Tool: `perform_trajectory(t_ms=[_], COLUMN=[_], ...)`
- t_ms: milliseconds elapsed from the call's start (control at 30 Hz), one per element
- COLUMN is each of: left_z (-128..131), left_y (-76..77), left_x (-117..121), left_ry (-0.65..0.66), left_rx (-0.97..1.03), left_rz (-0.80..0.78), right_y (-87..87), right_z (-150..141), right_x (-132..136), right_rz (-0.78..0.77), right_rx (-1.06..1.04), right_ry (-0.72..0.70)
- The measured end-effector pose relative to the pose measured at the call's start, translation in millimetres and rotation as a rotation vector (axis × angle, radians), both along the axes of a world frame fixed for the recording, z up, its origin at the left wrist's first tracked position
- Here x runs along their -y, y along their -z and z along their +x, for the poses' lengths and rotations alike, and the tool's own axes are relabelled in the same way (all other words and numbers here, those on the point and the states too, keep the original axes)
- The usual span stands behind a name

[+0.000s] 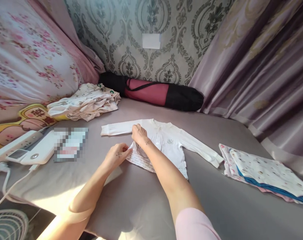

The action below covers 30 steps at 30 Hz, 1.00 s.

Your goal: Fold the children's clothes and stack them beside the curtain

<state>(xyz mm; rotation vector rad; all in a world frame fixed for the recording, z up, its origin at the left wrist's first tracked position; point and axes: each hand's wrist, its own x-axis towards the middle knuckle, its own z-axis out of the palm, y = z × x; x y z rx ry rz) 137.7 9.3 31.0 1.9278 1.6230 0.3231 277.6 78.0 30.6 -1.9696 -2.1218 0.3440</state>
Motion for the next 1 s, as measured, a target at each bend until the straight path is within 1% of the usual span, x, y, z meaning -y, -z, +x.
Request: perform_trajectory(t_ms=[133,233,300,333,400,467,500,600,667,733,800,900,1000], left_z=[-7.9,-13.5,-15.6,-16.1,-16.5,-16.6,-16.6,-17.2,-18.1,-19.2,-20.1,-21.1,-23.0], left_y=[-3.9,-7.2,-9.0,-9.7,-11.3,-13.1,-14.0,-15.5,-15.3,-14.6,-14.9,-17.5,-18.9], left_x=[-2.5,-4.0,-4.4,-4.4,-3.8,-2.9,-2.5,-2.1,-2.7,-3.6,-4.3,-4.2,-4.9], left_ry=[0.002,0.008,0.017,0.024,0.047,0.065,0.069,0.088,0.107,0.123,0.131,0.133,0.122], left_rx=[0.012,0.027,0.034,0.028,0.012,-0.009,-0.024,-0.072,-0.09,-0.096,-0.095,-0.095,-0.089], left_rz=[-0.031,-0.12,-0.16,-0.165,-0.162,-0.158,-0.156,-0.157,-0.161,-0.162,-0.166,-0.184,-0.186], right_y=[16.5,31.6,36.1,35.6,29.4,20.0,15.9,12.0,16.6,23.1,27.4,27.0,23.8], right_z=[-7.4,-13.0,-12.1,-9.0,3.4,22.0,32.0,54.8,59.1,55.9,49.2,38.1,24.1], right_x=[0.2,0.6,-0.9,-1.9,-3.4,-1.7,1.0,15.7,27.1,36.2,42.0,49.3,62.5], right_rz=[0.149,0.218,0.238,0.226,0.151,0.092,0.094,0.129,0.077,0.005,-0.033,-0.023,-0.041], right_rx=[-0.091,-0.117,-0.141,-0.167,-0.252,-0.32,-0.325,-0.196,-0.071,0.024,0.091,0.159,0.14], right_ry=[0.095,0.092,0.068,0.048,-0.008,-0.042,-0.039,0.009,0.032,0.055,0.1,0.155,0.13])
